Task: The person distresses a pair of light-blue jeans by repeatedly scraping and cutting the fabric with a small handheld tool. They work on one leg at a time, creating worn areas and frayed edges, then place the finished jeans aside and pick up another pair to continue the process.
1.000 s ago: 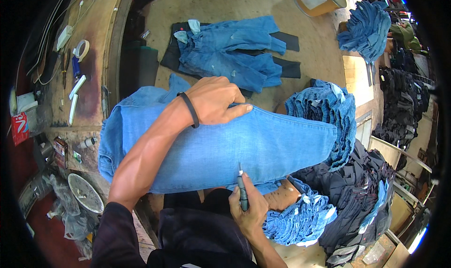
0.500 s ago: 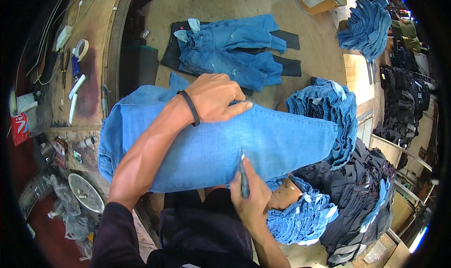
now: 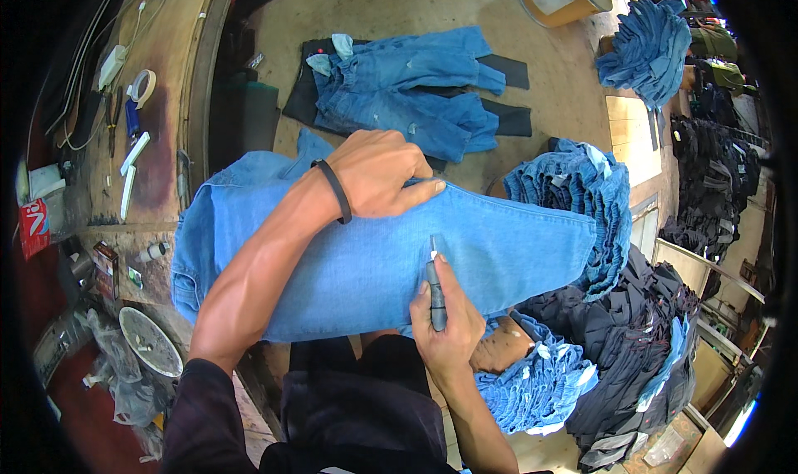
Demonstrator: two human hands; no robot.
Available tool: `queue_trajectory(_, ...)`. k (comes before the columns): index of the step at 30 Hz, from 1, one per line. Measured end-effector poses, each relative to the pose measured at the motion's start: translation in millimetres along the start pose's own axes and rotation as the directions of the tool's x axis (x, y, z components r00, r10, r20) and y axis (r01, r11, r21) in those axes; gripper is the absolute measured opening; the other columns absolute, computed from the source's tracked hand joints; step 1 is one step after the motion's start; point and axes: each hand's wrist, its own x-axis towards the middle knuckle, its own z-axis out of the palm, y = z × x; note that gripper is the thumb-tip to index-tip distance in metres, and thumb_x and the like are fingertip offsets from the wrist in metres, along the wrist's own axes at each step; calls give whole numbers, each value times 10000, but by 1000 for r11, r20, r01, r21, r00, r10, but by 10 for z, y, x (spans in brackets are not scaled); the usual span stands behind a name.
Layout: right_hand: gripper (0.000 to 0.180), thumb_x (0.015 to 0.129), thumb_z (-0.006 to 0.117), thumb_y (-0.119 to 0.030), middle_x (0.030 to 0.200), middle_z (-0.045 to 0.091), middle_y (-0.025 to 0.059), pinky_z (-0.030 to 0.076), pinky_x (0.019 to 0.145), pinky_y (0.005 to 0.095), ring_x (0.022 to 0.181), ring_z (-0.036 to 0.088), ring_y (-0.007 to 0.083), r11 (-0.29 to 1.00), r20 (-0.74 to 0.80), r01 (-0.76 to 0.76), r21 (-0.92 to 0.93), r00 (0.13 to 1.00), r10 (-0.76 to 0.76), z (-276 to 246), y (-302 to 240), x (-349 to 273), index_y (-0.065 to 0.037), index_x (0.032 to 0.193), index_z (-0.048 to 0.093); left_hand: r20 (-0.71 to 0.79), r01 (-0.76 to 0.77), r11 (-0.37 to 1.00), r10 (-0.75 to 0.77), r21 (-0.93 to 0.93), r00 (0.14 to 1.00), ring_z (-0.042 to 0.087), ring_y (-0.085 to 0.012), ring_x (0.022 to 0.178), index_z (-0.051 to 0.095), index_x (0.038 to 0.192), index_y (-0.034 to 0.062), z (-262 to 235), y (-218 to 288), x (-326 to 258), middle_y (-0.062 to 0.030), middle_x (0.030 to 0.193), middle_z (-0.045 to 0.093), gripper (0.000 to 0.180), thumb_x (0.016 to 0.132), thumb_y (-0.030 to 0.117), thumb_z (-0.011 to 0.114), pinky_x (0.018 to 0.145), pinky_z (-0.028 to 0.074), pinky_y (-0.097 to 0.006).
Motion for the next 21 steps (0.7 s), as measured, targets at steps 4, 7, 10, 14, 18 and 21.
queue_trajectory(4,506,838,771,40,724,644,120,498,548,353,564,594,224,1000,-2,2,28,1000,-2,-109,-83,-256,46,1334,674,14,3,1000,-3,8,1000,639,-462,678,781,852,20,6,-15,8,-246,703,656,418,993,390,647,610,484,-522)
queue_trajectory(7,505,833,773,46,731,653,125,495,541,350,559,596,226,999,-10,-20,34,1000,20,-181,-131,-490,51,1329,675,31,37,999,-36,-34,999,644,-456,674,785,860,18,10,-13,6,-249,716,662,419,995,389,646,612,487,-518)
queue_trajectory(10,493,839,772,44,749,671,139,492,535,349,559,604,229,997,-44,-45,64,998,48,-139,-66,-544,58,1322,676,1,13,1000,-13,-28,1000,648,-443,660,784,848,17,9,-5,8,-247,713,662,419,995,386,649,603,485,-512)
queue_trajectory(14,478,847,769,36,767,684,147,490,533,344,563,610,232,998,-76,31,57,997,-27,-62,45,-475,65,1315,677,33,14,999,-12,-48,999,640,-431,633,783,843,16,-1,-15,12,-240,695,654,421,998,384,650,588,476,-507)
queue_trajectory(18,461,856,766,23,761,679,141,491,538,348,566,609,235,996,-56,56,67,997,-52,-85,32,-464,67,1307,681,47,29,999,-27,-46,999,628,-425,615,777,830,12,4,-26,14,-235,676,644,428,1003,381,644,579,466,-506)
queue_trajectory(21,439,862,766,14,779,692,145,504,552,349,587,625,239,999,23,8,51,1000,-9,-168,-51,-478,65,1291,689,34,19,998,-17,-60,999,621,-429,613,774,828,10,-2,-10,18,-235,669,640,432,1005,380,638,579,465,-502)
